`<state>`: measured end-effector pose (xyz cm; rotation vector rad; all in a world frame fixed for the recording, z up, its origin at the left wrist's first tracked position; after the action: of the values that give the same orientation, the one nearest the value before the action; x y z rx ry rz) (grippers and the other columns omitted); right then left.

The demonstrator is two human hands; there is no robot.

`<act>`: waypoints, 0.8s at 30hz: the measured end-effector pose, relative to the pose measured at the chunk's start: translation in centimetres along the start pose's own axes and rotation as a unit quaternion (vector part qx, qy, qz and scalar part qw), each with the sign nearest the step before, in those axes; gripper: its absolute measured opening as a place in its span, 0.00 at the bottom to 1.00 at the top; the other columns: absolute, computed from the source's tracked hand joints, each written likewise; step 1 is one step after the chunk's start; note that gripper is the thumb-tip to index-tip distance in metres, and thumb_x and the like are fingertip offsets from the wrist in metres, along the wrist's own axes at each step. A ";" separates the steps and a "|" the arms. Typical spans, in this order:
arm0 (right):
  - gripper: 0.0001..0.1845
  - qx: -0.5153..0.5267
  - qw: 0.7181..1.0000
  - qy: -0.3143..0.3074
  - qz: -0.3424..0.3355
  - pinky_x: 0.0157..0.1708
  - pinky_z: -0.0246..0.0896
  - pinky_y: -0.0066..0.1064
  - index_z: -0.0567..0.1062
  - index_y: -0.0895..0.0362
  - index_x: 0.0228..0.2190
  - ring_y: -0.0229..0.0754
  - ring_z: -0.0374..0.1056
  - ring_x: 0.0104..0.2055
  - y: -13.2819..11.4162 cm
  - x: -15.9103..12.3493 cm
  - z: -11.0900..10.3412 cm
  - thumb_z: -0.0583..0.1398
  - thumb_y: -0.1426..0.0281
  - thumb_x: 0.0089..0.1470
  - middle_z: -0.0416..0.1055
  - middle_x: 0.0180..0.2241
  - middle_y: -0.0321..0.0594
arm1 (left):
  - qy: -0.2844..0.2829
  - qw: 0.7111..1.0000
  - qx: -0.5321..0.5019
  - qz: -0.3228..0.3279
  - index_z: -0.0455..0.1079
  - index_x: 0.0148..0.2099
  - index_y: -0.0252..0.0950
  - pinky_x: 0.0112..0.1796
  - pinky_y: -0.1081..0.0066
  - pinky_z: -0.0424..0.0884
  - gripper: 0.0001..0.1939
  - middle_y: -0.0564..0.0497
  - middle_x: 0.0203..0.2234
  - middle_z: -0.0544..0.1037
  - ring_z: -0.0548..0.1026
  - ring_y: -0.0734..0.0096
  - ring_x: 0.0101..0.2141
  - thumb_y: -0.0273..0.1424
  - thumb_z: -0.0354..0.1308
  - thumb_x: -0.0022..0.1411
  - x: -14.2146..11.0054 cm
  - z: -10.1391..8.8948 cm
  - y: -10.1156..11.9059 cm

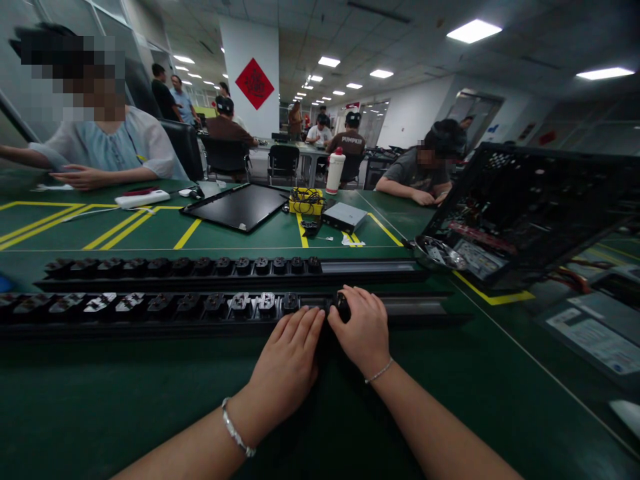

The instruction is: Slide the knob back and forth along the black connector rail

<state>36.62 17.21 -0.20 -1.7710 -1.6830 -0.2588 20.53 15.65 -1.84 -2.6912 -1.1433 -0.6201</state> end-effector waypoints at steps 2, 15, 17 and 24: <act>0.16 0.000 1.000 -0.001 0.001 0.54 0.49 0.43 0.75 0.58 0.39 0.48 0.64 0.50 0.0 0.0 -0.1 0.56 0.66 0.49 0.73 0.45 0.44 | -0.001 1.000 -0.001 -0.001 0.47 0.64 0.32 0.57 0.59 0.56 0.33 0.45 0.60 0.61 0.58 0.61 0.58 0.24 0.47 0.56 0.0 0.0 0.0; 0.17 -0.005 1.000 0.003 0.003 0.54 0.49 0.43 0.74 0.58 0.40 0.49 0.64 0.50 0.1 0.0 0.1 0.56 0.66 0.49 0.73 0.44 0.45 | -0.010 1.000 -0.008 -0.002 0.48 0.64 0.32 0.56 0.58 0.56 0.33 0.45 0.60 0.61 0.58 0.60 0.58 0.24 0.47 0.56 0.0 0.0 0.0; 0.17 -0.007 1.000 0.005 0.001 0.54 0.50 0.43 0.74 0.58 0.40 0.49 0.64 0.50 0.1 -0.1 0.1 0.56 0.66 0.49 0.73 0.44 0.45 | -0.009 1.000 -0.009 0.000 0.48 0.64 0.32 0.57 0.59 0.56 0.33 0.45 0.60 0.61 0.58 0.60 0.58 0.24 0.48 0.56 0.0 0.1 0.0; 0.17 -0.004 1.000 0.007 0.000 0.54 0.49 0.43 0.74 0.58 0.40 0.48 0.64 0.50 0.1 -0.1 0.1 0.56 0.66 0.49 0.73 0.44 0.45 | -0.004 1.000 -0.011 -0.001 0.47 0.64 0.33 0.56 0.58 0.56 0.33 0.45 0.60 0.60 0.58 0.60 0.59 0.25 0.47 0.56 -0.1 0.1 0.0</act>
<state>36.71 17.22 -0.37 -1.7712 -1.6740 -0.2783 20.51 15.67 -2.00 -2.7142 -1.1479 -0.6273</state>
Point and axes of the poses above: each hand's wrist, its own x-axis towards the middle knuckle, its own z-axis out of the palm, y = z × x, the point moved 1 cm from there along x, towards the middle knuckle
